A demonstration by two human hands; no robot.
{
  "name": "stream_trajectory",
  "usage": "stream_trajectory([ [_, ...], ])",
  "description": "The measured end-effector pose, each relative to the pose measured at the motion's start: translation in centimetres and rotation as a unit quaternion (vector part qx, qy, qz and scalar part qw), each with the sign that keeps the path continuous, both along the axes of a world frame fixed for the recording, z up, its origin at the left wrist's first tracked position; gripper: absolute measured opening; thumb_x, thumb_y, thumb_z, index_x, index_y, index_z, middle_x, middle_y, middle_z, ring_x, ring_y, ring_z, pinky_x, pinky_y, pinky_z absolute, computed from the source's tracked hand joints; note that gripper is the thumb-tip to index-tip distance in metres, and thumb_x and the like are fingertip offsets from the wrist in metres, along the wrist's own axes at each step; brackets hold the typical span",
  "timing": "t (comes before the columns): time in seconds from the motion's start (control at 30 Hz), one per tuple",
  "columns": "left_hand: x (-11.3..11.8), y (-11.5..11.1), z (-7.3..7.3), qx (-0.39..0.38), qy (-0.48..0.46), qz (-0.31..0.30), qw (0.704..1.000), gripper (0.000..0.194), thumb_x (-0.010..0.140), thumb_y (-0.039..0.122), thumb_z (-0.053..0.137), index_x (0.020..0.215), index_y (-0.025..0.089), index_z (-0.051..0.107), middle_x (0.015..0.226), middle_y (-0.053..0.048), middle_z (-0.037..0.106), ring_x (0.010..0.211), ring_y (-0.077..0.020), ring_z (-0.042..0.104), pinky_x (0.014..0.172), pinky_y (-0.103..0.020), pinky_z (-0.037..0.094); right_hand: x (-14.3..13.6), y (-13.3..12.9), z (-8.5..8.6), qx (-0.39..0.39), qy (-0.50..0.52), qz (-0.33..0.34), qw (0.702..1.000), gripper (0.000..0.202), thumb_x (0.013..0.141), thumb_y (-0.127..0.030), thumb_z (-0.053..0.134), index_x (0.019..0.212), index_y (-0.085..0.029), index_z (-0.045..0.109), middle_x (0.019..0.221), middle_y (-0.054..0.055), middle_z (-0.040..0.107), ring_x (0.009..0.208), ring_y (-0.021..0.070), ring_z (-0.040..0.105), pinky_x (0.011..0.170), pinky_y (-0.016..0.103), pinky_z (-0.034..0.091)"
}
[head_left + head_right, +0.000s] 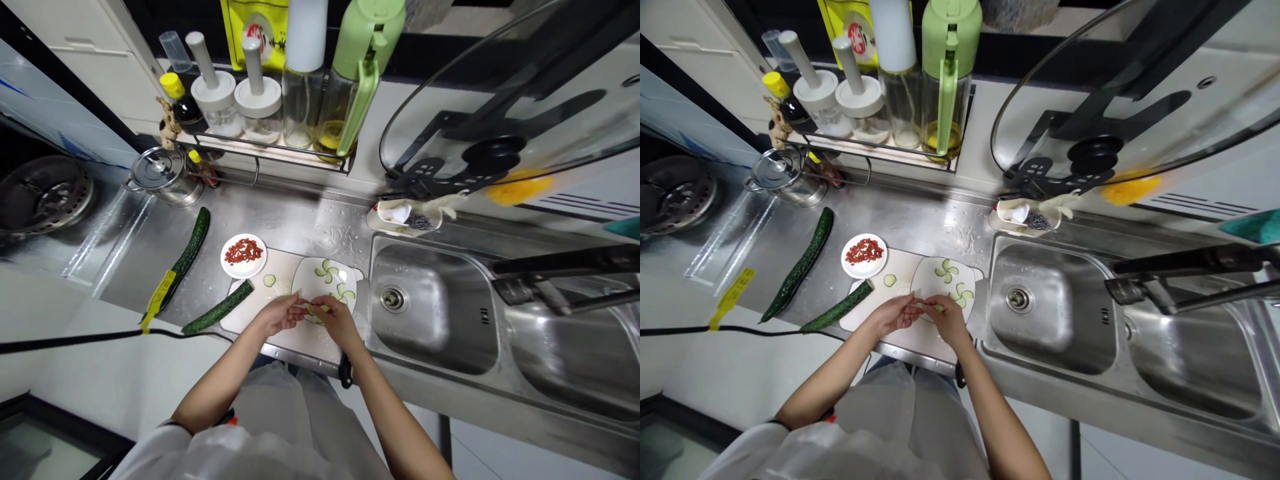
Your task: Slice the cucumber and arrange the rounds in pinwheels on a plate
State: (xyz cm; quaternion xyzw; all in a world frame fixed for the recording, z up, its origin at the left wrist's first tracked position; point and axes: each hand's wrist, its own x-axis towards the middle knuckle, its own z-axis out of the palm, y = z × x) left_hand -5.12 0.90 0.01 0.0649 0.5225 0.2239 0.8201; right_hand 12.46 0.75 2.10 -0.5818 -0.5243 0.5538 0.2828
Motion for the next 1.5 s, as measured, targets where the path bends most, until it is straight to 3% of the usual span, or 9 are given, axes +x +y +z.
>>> stream_trajectory([
  [0.13, 0.4, 0.1, -0.2, 0.011, -0.033, 0.041, 0.999, 0.036, 0.065, 0.031, 0.078, 0.093, 0.012, 0.067, 0.069, -0.002, 0.062, 0.058, -0.0068, 0.057, 0.049, -0.015, 0.034, 0.3, 0.0, 0.1, 0.003, 0.005, 0.025, 1.000, 0.022, 0.076, -0.039, 0.059, 0.082, -0.021, 0.069, 0.081, 0.002, 0.067, 0.076, 0.0159, 0.057, 0.066, 0.027, 0.042],
  [0.23, 0.4, 0.4, 0.0, 0.029, -0.018, 0.065, 0.997, 0.038, 0.059, 0.021, 0.081, 0.094, 0.011, 0.068, 0.069, -0.002, 0.063, 0.056, -0.0048, 0.055, 0.050, -0.015, 0.034, 0.6, 0.0, -0.2, 0.003, 0.003, 0.036, 0.999, 0.021, 0.078, -0.038, 0.057, 0.081, -0.021, 0.068, 0.080, 0.002, 0.067, 0.077, 0.0157, 0.057, 0.068, 0.027, 0.041],
  [0.43, 0.1, 0.9, 0.1, 0.060, 0.076, 0.074, 0.993, 0.043, 0.048, 0.026, 0.085, 0.086, 0.012, 0.069, 0.065, -0.002, 0.064, 0.055, -0.0063, 0.054, 0.053, -0.018, 0.035, 1.1, 0.1, -0.9, 0.016, -0.019, 0.036, 0.999, 0.022, 0.078, -0.040, 0.056, 0.079, -0.020, 0.067, 0.078, 0.002, 0.066, 0.076, 0.0162, 0.058, 0.070, 0.028, 0.042],
  [0.63, 0.2, 0.9, -1.0, 0.177, 0.178, 0.073, 0.965, 0.033, 0.050, 0.031, 0.080, 0.074, 0.014, 0.067, 0.061, 0.001, 0.063, 0.053, -0.0069, 0.050, 0.051, -0.019, 0.031, 1.0, 0.8, -2.1, 0.033, -0.081, 0.015, 0.996, 0.022, 0.077, -0.037, 0.053, 0.076, -0.020, 0.067, 0.073, 0.002, 0.066, 0.072, 0.0168, 0.058, 0.068, 0.028, 0.042],
  [0.73, 0.3, 1.0, -1.9, 0.229, 0.248, 0.061, 0.939, 0.027, 0.055, 0.033, 0.076, 0.074, 0.015, 0.067, 0.063, 0.001, 0.063, 0.056, -0.0082, 0.051, 0.056, -0.021, 0.036, 0.7, 1.5, -2.8, 0.043, -0.122, 0.003, 0.992, 0.019, 0.076, -0.035, 0.053, 0.080, -0.021, 0.065, 0.073, 0.001, 0.065, 0.070, 0.0166, 0.057, 0.065, 0.027, 0.040],
  [0.87, 0.3, 1.1, -2.6, 0.285, 0.375, 0.014, 0.882, 0.019, 0.064, 0.033, 0.069, 0.076, 0.018, 0.069, 0.062, 0.003, 0.061, 0.058, -0.0094, 0.052, 0.060, -0.021, 0.039, 0.1, 2.6, -3.4, 0.069, -0.207, 0.006, 0.976, 0.010, 0.075, -0.028, 0.054, 0.079, -0.023, 0.062, 0.072, -0.001, 0.063, 0.074, 0.0161, 0.053, 0.065, 0.026, 0.036],
  [1.23, 1.2, 2.0, -2.2, 0.413, 0.539, -0.109, 0.725, 0.011, 0.078, 0.019, 0.055, 0.077, 0.019, 0.065, 0.074, -0.002, 0.064, 0.072, -0.0141, 0.055, 0.070, -0.025, 0.042, -1.3, 4.3, -4.1, 0.092, -0.383, 0.084, 0.915, 0.011, 0.085, -0.028, 0.052, 0.087, -0.024, 0.062, 0.081, 0.004, 0.065, 0.093, 0.0222, 0.047, 0.065, 0.029, 0.026],
  [1.37, 1.2, 1.9, -2.4, 0.433, 0.564, -0.123, 0.692, 0.011, 0.079, 0.017, 0.053, 0.079, 0.019, 0.064, 0.075, -0.003, 0.062, 0.075, -0.0166, 0.055, 0.073, -0.028, 0.042, -1.5, 4.3, -4.3, 0.112, -0.411, 0.096, 0.900, 0.012, 0.087, -0.030, 0.051, 0.087, -0.024, 0.062, 0.085, 0.004, 0.065, 0.095, 0.0224, 0.045, 0.066, 0.030, 0.025],
  [1.5, 1.1, 1.6, -2.8, 0.448, 0.561, -0.110, 0.688, 0.012, 0.080, 0.016, 0.054, 0.088, 0.019, 0.063, 0.079, -0.004, 0.061, 0.080, -0.0178, 0.055, 0.076, -0.029, 0.044, -1.6, 4.2, -4.8, 0.149, -0.418, 0.089, 0.892, 0.014, 0.087, -0.031, 0.052, 0.087, -0.023, 0.063, 0.090, 0.004, 0.065, 0.097, 0.0229, 0.044, 0.067, 0.031, 0.025],
])
